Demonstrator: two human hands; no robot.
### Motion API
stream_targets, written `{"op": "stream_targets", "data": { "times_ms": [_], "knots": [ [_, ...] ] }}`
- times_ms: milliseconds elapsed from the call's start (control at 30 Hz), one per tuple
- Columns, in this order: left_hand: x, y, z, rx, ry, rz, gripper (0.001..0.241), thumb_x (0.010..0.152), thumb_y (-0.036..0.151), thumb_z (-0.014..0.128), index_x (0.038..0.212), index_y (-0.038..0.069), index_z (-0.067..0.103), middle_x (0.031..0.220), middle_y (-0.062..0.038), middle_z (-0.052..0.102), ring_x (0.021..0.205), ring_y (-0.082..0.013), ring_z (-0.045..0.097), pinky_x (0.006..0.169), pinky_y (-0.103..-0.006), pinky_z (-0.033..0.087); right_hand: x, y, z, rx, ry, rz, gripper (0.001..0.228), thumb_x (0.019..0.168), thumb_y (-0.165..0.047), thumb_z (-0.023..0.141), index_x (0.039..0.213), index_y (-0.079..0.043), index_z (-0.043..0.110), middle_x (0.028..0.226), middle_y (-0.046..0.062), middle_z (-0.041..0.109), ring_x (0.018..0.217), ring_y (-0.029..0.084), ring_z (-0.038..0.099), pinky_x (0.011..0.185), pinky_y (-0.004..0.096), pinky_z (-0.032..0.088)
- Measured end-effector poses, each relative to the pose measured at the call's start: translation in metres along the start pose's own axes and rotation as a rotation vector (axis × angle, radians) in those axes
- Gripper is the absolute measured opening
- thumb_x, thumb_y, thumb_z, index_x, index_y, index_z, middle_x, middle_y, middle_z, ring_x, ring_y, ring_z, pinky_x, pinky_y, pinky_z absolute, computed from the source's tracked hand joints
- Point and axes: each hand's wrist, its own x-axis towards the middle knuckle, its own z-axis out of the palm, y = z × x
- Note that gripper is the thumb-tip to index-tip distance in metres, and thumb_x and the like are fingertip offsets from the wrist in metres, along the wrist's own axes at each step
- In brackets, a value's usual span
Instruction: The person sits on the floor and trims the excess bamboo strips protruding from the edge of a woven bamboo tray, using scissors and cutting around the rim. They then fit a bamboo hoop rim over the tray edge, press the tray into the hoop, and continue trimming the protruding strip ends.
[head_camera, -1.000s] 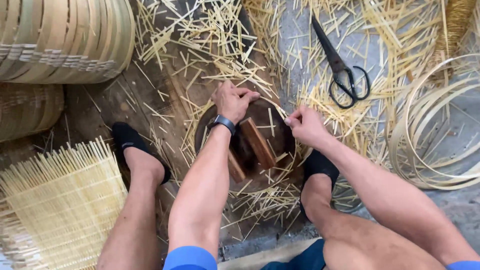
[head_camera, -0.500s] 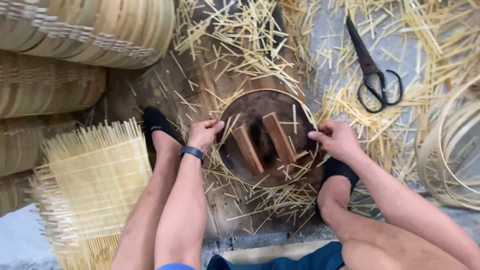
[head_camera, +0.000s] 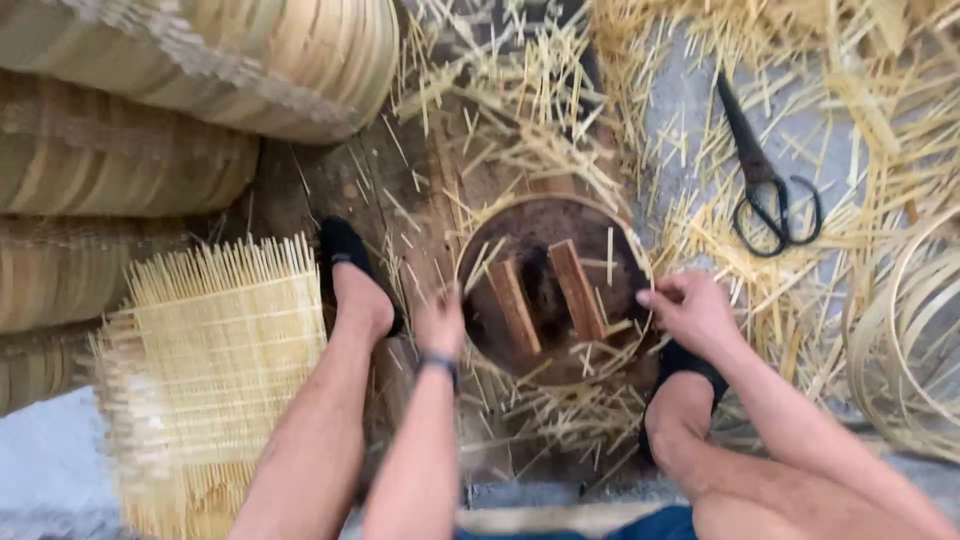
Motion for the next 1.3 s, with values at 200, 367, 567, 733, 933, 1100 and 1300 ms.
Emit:
{"op": "stream_targets", "data": {
  "times_ms": [200,367,567,733,933,1100,1300],
  "knots": [
    [-0.056,-0.049,0.029,-0.839,-0.198,-0.627,0.034,0.086,0.031,0.083,0.103,0.004,0.07,0.085,-0.004,0.069,0.07,-0.0194,0.065,0.059,-0.04,0.056,0.024,0.032,0.01,-0.046,0.04,-0.037,0.03,0.085,-0.026,0.083,0.089,0.003,0.075,0.067,0.012,0.07,0.058,0.017,0.06,0.056,0.035,0.051],
    [-0.054,-0.008,0.035,-0.884,-0.117,-0.663,0.03,0.085,0.025,0.083,0.099,0.001,0.072,0.081,-0.007,0.071,0.066,-0.0233,0.067,0.056,-0.0394,0.056,0.051,0.026,0.004,0.158,0.067,0.028,0.027,0.085,-0.022,0.082,0.093,0.003,0.074,0.073,0.01,0.071,0.06,0.016,0.061,0.055,0.034,0.052],
    [-0.066,0.007,0.075,-1.102,-0.157,-0.718,0.043,0.084,0.018,0.083,0.116,-0.001,0.061,0.092,-0.011,0.071,0.079,-0.0269,0.07,0.066,-0.0412,0.061,0.071,-0.003,-0.015,0.43,-0.018,0.073,0.025,0.085,-0.017,0.078,0.104,-0.001,0.073,0.087,0.007,0.075,0.07,0.014,0.067,0.061,0.03,0.055],
    [-0.116,0.016,0.114,-1.245,-0.328,-0.9,0.059,0.078,-0.009,0.076,0.127,0.008,0.047,0.097,-0.012,0.067,0.088,-0.0294,0.072,0.076,-0.0437,0.066,0.078,0.024,-0.003,0.441,-0.146,0.188,0.02,0.086,-0.014,0.078,0.096,0.003,0.072,0.084,0.011,0.073,0.069,0.02,0.069,0.059,0.034,0.06],
    [-0.127,0.011,0.128,-1.313,-0.269,-0.771,0.025,0.085,-0.006,0.078,0.088,0.001,0.054,0.086,-0.015,0.067,0.079,-0.0302,0.07,0.072,-0.0407,0.064,0.075,0.034,0.006,0.465,-0.074,0.194,0.018,0.085,-0.009,0.079,0.085,0.004,0.066,0.074,0.012,0.067,0.061,0.023,0.067,0.054,0.038,0.06],
    [-0.119,0.029,0.107,-1.143,-0.333,-0.815,0.014,0.085,-0.005,0.075,0.092,-0.002,0.063,0.092,-0.016,0.073,0.081,-0.0293,0.075,0.076,-0.0418,0.066,0.048,-0.008,-0.001,0.107,0.115,0.02,0.023,0.084,-0.015,0.081,0.095,0.001,0.069,0.079,0.012,0.069,0.071,0.026,0.069,0.068,0.043,0.059],
    [-0.103,0.093,0.007,-1.354,-0.118,-0.941,0.023,0.093,0.023,0.067,0.11,0.006,0.066,0.098,-0.008,0.073,0.086,-0.0266,0.068,0.077,-0.0412,0.058,-0.032,-0.148,0.003,-0.239,0.127,-0.652,0.05,0.08,-0.037,0.078,0.12,-0.009,0.067,0.111,0.014,0.068,0.106,0.028,0.065,0.091,0.041,0.053]
  ]
}}
